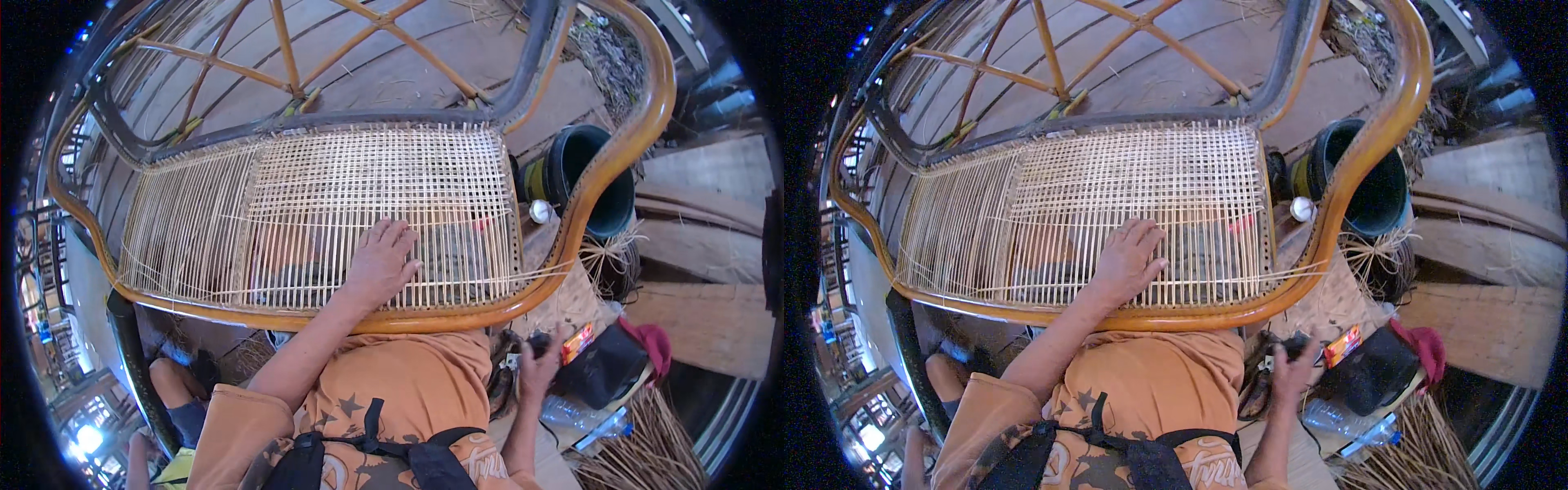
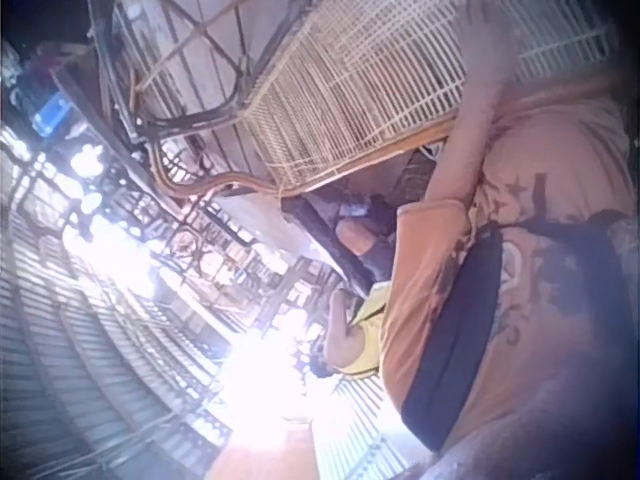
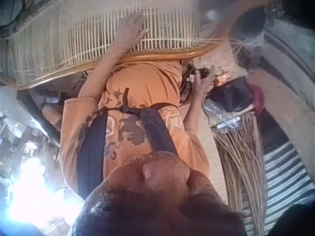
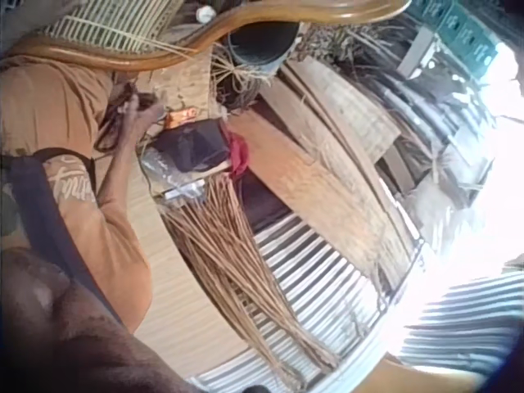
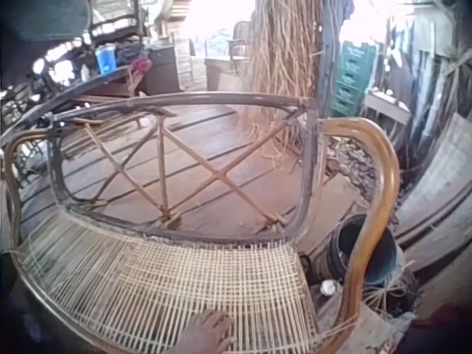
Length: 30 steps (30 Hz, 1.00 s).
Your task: The person is weaving thin bamboo or rattan strips into a wooden furniture frame to create a seat or backrest.
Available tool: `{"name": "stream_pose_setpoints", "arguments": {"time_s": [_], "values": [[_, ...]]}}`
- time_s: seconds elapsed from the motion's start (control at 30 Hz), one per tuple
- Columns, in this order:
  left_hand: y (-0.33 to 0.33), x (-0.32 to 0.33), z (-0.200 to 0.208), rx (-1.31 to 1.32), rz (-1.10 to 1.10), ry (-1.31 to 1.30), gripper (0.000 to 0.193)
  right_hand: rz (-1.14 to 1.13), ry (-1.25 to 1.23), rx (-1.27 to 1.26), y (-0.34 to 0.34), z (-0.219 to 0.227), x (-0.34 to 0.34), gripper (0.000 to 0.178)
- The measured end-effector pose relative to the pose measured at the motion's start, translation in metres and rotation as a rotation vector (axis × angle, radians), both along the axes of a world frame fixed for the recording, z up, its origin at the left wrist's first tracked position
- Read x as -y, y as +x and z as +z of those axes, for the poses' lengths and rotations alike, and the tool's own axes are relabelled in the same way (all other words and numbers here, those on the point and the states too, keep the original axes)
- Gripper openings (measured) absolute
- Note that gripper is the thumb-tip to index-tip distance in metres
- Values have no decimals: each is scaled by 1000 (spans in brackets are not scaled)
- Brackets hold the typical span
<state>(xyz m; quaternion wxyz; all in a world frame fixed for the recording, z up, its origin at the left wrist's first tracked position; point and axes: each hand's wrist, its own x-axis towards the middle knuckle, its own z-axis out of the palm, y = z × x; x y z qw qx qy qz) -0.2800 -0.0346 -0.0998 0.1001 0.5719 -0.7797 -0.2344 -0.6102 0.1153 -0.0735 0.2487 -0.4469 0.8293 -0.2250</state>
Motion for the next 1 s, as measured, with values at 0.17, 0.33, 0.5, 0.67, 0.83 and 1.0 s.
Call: {"name": "stream_pose_setpoints", "arguments": {"time_s": [0.17, 0.33, 0.5, 0.67, 0.83, 1.0], "values": [[1, -4, -3, -51, 32, -38, 47, -443, -438, 477, -25, 71, 54, 22], [3, -4, 7, -135, 70, -69, 43, -495, -334, 1238, 9, 70, 88, 36], [18, -19, 32, -259, 60, -118, 38, -389, -4, 1903, 94, 52, 92, 45], [25, -48, 44, -173, -96, -7, 46, 372, 341, 1648, 165, 65, 125, 46], [17, -61, 26, -1191, 249, 337, 51, 974, 120, 1034, 223, 68, 150, 58], [4, -78, -9, -2185, 862, 901, 71, 1115, 286, 957, 259, 46, 152, 70]]}}
